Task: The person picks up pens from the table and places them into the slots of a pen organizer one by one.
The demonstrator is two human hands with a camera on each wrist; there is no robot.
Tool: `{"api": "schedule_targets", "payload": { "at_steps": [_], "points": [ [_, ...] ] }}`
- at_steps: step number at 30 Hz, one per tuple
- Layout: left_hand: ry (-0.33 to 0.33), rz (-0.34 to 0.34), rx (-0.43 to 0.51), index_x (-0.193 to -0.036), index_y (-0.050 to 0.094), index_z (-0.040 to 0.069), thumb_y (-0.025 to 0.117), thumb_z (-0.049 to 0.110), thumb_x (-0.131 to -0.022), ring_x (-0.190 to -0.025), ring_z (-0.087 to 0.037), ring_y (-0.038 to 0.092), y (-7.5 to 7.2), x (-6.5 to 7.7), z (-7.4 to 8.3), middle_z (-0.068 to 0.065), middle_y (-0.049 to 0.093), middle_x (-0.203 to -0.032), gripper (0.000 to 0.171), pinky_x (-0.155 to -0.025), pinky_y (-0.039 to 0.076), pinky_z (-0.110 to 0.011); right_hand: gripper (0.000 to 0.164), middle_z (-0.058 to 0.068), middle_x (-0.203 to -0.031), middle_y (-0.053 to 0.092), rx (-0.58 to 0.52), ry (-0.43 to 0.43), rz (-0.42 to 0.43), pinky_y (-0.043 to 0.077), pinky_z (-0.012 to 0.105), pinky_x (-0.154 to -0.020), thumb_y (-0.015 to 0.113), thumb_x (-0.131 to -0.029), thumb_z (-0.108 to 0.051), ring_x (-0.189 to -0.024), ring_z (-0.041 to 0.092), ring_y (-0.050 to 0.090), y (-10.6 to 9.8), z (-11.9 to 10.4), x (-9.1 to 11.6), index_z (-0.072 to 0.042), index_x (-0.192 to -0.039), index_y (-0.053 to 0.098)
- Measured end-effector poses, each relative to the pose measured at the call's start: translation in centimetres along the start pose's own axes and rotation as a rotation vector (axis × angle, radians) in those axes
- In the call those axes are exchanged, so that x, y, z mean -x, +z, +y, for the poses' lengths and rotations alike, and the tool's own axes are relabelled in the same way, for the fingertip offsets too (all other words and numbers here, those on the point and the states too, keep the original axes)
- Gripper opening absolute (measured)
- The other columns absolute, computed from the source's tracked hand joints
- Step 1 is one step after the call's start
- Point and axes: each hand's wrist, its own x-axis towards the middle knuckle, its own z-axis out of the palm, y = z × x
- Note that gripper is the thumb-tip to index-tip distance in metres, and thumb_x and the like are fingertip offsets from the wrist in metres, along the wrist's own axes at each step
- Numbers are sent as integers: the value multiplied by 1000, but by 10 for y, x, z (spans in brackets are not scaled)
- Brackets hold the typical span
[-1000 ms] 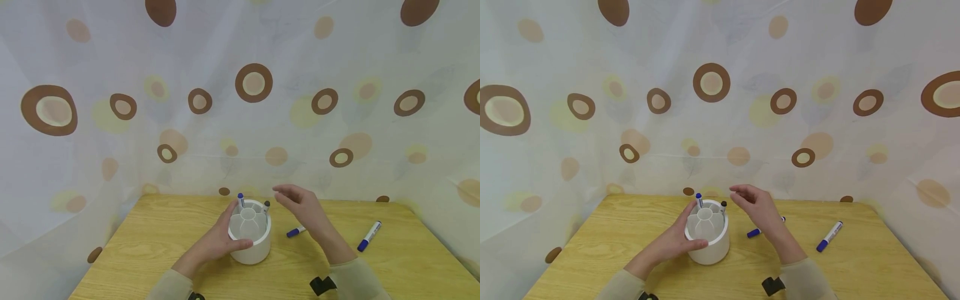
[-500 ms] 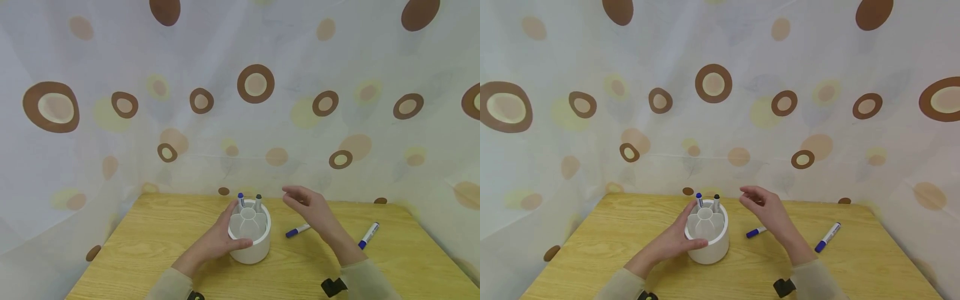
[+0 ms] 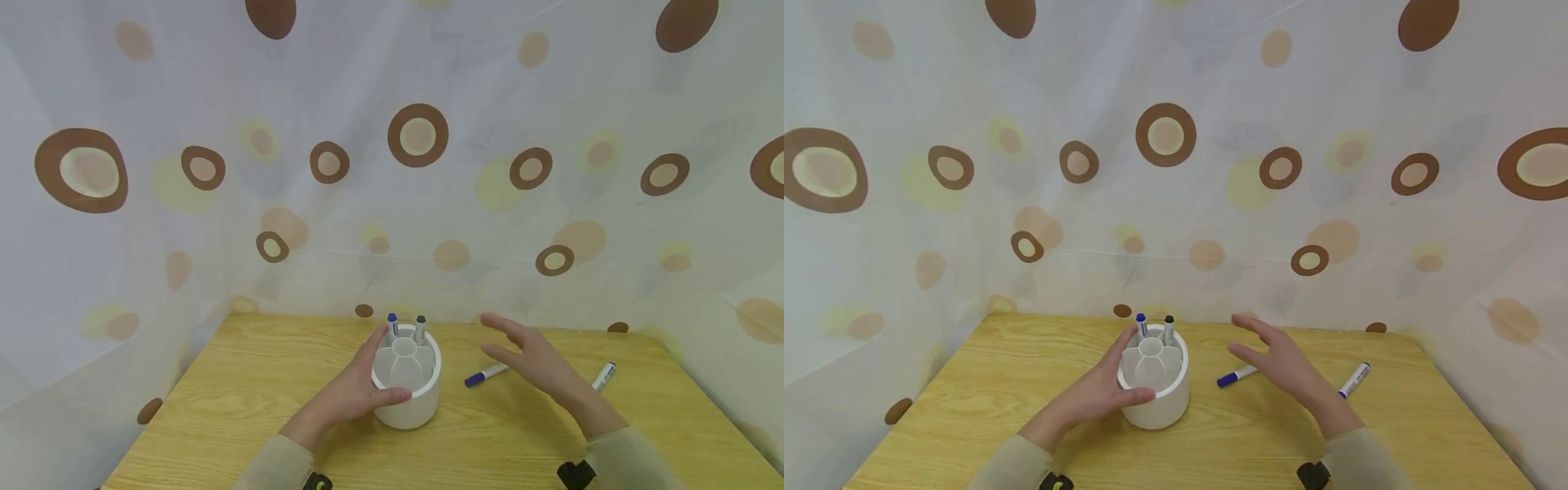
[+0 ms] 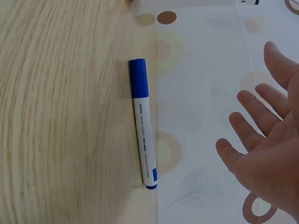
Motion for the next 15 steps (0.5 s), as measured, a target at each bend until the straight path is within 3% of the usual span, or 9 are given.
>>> {"api": "schedule_targets", "payload": {
  "at_steps": [7, 15],
  "points": [
    [-1, 0, 4, -178, 10, 24, 93, 47, -89, -149, -43, 46, 0, 0, 1, -21, 32, -173, 123, -120, 41, -68, 70, 23, -176, 32, 46, 35, -53, 27, 82, -118, 70, -110, -36, -158, 60, 24, -10, 15, 5, -14, -170, 43],
    [2, 0, 12, -177, 11, 24, 94, 45, -89, -146, -42, 49, 0, 0, 0, -21, 37, -169, 123, -119, 42, -68, 72, 23, -177, 29, 60, 91, -117, 29, 82, -118, 69, -110, -39, -159, 60, 21, -15, 27, 5, -16, -172, 40]
  ]
}}
